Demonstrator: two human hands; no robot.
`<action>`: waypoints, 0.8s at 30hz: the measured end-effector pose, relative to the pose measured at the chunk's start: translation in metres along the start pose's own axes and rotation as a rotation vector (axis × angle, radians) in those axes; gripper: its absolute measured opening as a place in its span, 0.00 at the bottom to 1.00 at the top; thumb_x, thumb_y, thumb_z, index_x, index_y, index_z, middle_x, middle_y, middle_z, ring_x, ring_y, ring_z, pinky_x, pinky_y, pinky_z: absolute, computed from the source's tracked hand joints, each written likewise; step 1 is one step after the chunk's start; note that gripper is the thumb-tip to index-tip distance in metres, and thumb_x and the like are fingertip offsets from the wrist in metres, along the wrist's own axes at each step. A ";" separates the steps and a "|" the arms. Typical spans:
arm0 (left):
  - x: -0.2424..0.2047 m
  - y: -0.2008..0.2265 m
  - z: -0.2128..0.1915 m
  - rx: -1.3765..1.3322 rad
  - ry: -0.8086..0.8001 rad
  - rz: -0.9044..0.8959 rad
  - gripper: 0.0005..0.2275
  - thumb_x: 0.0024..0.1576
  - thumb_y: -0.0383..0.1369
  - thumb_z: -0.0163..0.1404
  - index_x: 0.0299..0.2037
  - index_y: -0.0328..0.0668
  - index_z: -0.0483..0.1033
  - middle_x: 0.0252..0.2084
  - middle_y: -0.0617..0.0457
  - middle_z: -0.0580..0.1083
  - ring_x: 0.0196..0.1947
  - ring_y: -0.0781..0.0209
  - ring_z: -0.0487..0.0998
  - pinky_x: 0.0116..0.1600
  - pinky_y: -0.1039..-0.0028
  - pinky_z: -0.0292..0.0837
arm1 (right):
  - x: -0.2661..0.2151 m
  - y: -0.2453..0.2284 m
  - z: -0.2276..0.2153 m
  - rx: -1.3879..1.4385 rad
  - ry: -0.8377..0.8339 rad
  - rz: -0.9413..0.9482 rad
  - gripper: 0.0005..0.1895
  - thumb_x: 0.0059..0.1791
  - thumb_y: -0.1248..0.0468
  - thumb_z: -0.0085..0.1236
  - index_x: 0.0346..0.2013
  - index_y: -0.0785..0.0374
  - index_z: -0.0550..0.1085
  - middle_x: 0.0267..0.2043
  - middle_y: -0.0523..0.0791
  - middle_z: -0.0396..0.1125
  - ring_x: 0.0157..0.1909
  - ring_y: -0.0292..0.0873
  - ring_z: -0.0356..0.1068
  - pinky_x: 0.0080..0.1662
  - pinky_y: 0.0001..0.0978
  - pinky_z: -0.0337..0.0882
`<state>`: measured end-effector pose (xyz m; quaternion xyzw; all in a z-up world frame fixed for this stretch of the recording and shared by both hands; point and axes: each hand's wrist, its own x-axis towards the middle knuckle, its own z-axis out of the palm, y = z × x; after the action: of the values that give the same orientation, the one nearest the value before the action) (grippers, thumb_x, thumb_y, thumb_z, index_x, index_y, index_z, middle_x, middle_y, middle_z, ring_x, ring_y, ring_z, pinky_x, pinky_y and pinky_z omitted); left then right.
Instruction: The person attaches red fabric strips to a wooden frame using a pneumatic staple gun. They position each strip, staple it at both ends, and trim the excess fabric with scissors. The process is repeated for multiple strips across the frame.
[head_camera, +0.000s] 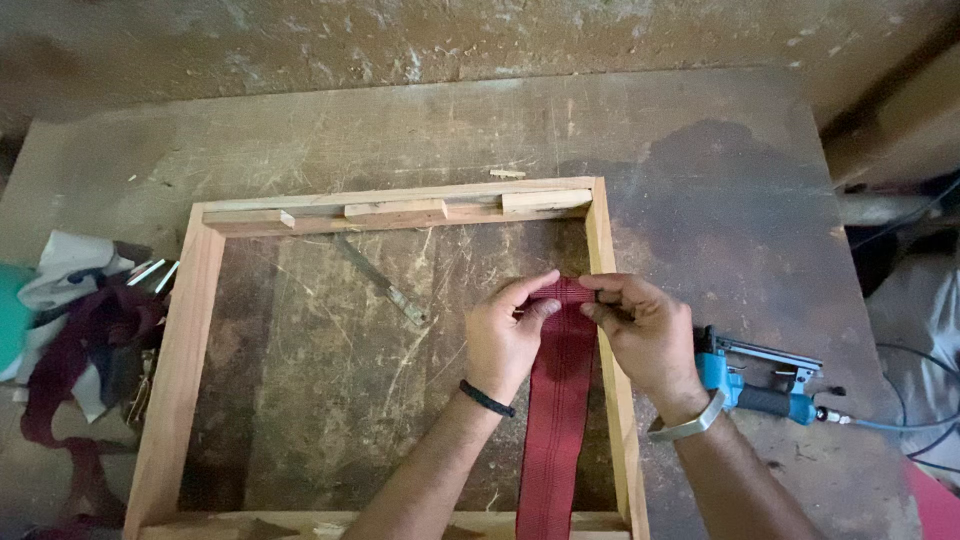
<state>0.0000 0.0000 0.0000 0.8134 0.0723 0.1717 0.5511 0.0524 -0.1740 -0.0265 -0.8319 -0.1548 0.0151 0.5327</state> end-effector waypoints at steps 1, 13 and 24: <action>0.000 -0.002 0.002 0.013 0.027 0.032 0.12 0.53 0.26 0.61 0.47 0.47 0.82 0.43 0.50 0.83 0.41 0.61 0.86 0.45 0.74 0.83 | 0.000 -0.007 -0.005 -0.012 -0.013 0.038 0.19 0.47 0.70 0.65 0.53 0.56 0.78 0.41 0.45 0.78 0.40 0.35 0.77 0.43 0.28 0.80; -0.075 -0.056 0.008 0.037 -0.455 -0.305 0.22 0.54 0.48 0.59 0.54 0.48 0.75 0.46 0.50 0.79 0.42 0.56 0.81 0.47 0.64 0.78 | -0.023 -0.011 0.010 0.502 0.195 0.229 0.03 0.52 0.70 0.60 0.40 0.64 0.78 0.38 0.42 0.75 0.38 0.35 0.72 0.43 0.28 0.76; -0.111 -0.073 0.014 0.002 -0.586 -0.243 0.24 0.60 0.51 0.55 0.55 0.37 0.76 0.62 0.38 0.72 0.61 0.44 0.73 0.62 0.57 0.69 | 0.134 0.000 -0.029 0.506 0.429 -0.015 0.08 0.53 0.75 0.53 0.36 0.59 0.75 0.36 0.37 0.69 0.37 0.31 0.67 0.39 0.21 0.68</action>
<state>-0.0932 -0.0187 -0.0940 0.8142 0.0071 -0.1369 0.5642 0.1856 -0.1629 0.0045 -0.6563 -0.0367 -0.1264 0.7430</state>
